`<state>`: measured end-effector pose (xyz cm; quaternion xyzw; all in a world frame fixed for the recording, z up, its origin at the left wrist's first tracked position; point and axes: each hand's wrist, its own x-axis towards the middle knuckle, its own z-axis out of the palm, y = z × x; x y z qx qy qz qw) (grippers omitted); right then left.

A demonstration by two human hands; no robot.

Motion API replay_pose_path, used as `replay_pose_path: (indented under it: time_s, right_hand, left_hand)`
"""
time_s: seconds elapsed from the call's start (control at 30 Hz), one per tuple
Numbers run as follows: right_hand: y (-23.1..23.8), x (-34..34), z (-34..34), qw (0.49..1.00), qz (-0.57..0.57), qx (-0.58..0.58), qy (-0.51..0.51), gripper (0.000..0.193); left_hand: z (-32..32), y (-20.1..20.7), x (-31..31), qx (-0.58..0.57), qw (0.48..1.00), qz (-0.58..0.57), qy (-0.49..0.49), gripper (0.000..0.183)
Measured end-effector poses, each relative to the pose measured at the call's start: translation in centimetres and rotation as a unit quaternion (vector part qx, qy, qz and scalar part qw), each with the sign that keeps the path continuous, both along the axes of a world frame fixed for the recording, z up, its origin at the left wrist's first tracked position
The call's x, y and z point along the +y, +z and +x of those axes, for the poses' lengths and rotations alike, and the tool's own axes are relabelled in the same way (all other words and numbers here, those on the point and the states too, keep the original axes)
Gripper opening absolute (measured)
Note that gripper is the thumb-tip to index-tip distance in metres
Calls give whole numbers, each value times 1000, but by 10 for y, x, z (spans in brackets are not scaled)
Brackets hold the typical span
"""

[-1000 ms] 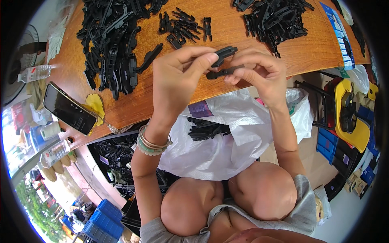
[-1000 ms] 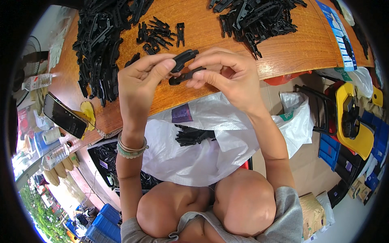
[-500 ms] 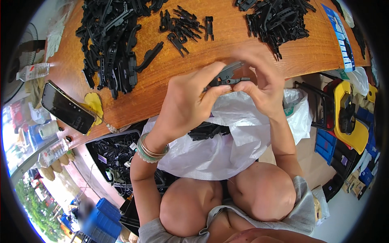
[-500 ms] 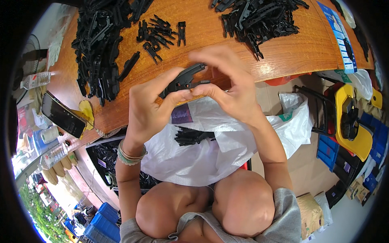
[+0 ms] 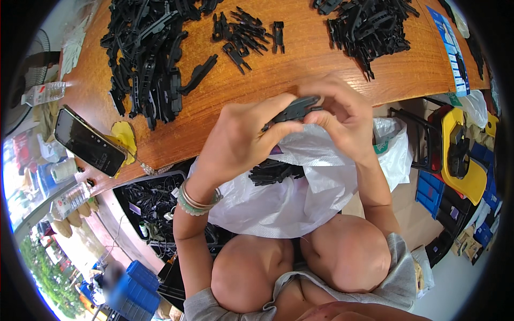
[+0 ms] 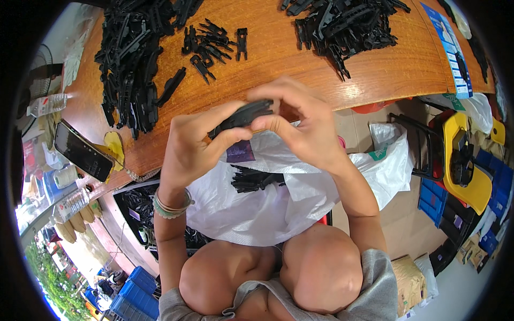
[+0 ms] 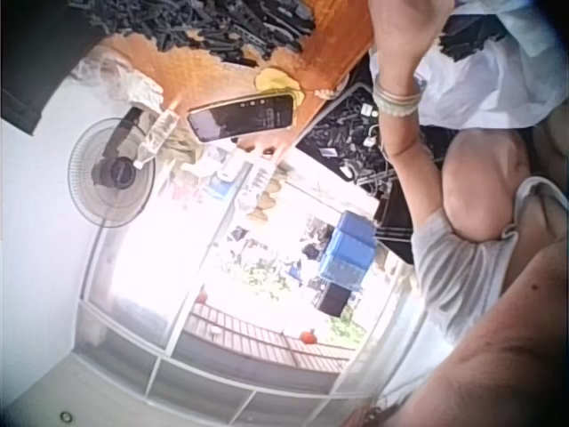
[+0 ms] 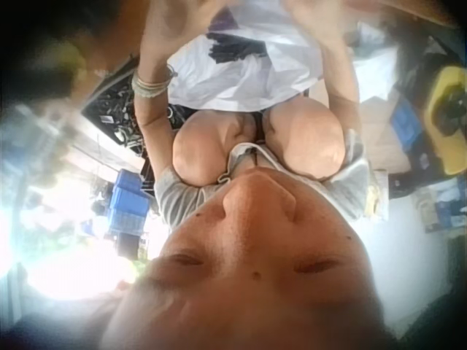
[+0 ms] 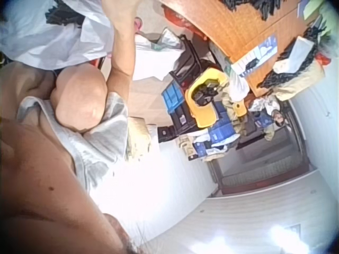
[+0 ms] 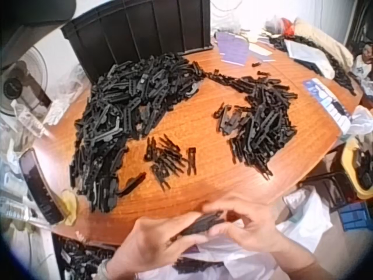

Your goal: The person assembles small black plastic components by snapping them together and then places the assembled units into a white plastic bag.

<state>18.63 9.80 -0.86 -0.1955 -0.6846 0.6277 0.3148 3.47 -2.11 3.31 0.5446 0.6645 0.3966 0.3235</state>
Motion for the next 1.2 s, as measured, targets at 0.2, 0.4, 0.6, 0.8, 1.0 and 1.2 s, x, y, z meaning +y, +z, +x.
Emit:
replay_pose_path:
  time_s: [0.2, 0.4, 0.6, 0.8, 1.0, 1.2]
  right_hand:
    - [6, 5, -5, 964, 70, -61, 250, 16]
    - [-9, 28, -66, 910, 372, -157, -92, 16]
    - [-19, 36, -64, 824, 512, -191, -151, 17]
    - [1, 24, -36, 932, 330, -90, -118, 10]
    - [15, 15, -17, 991, 118, 39, 56, 5]
    - [12, 7, -12, 995, 56, 77, -16, 10]
  left_hand:
    - [-38, -16, -11, 227, 950, 82, 199, 15]
    - [-53, -28, -10, 476, 852, 16, 217, 10]
    - [-42, -21, -9, -111, 943, 97, 298, 12]
    - [-29, -19, 3, -392, 890, 83, 219, 26]
    - [-6, -9, 9, -304, 951, -2, 50, 38]
    - [15, -7, 8, -289, 954, 66, 32, 37]
